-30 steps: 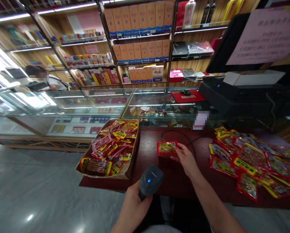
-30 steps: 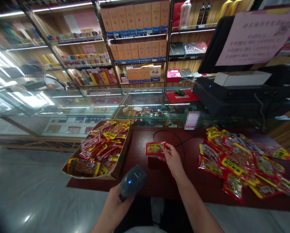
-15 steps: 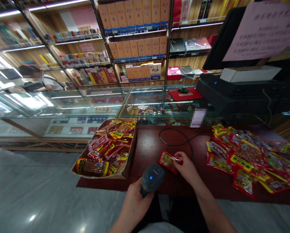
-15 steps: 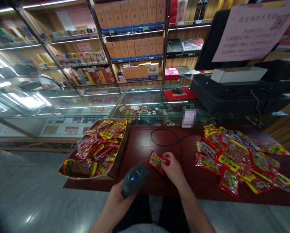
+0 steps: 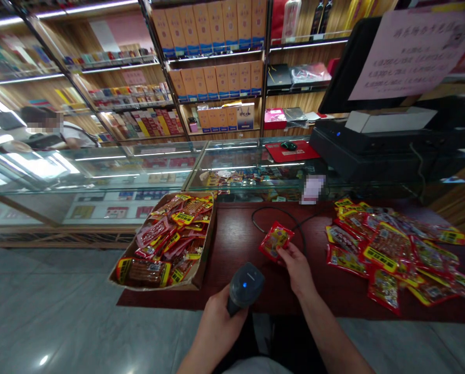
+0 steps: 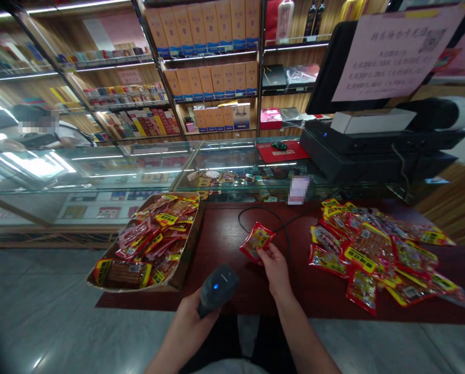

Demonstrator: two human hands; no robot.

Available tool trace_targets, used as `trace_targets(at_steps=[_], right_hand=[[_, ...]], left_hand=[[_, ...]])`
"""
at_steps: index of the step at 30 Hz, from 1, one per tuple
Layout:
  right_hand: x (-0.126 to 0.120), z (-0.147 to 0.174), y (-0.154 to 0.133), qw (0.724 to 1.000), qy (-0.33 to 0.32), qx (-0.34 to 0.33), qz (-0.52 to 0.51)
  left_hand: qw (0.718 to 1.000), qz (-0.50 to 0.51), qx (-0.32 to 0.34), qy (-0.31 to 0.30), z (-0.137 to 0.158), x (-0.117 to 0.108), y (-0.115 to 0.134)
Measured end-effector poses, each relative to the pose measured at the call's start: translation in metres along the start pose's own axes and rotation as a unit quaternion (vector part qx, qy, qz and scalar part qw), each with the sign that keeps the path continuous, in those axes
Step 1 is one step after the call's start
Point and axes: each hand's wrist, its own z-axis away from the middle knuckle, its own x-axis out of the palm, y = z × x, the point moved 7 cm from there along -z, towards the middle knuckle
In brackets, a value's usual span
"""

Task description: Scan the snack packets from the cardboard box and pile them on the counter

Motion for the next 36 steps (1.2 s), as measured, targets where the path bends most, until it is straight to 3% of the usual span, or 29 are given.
trace_targets(at_steps=[8,15,26,36], right_hand=[[0.000,-0.007,0.016,0.998,-0.036,-0.027,0.033],[-0.005,-0.007,0.020,0.998,-0.023,-0.038,0.051],[-0.007,-0.007,0.023,0.999,-0.010,0.004,-0.034],[-0.006,-0.007,0.023,0.999,-0.007,0.012,-0.046]], left_hand=[[1.000,-0.013,-0.015,0.009,0.002,-0.004,-0.001],[1.000,-0.010,-0.009,-0.007,-0.001,0.004,0.000],[1.000,-0.003,-0.008,-0.013,-0.001,0.003,0.006],[0.999,-0.027,-0.009,-0.019,-0.001,0.001,0.004]])
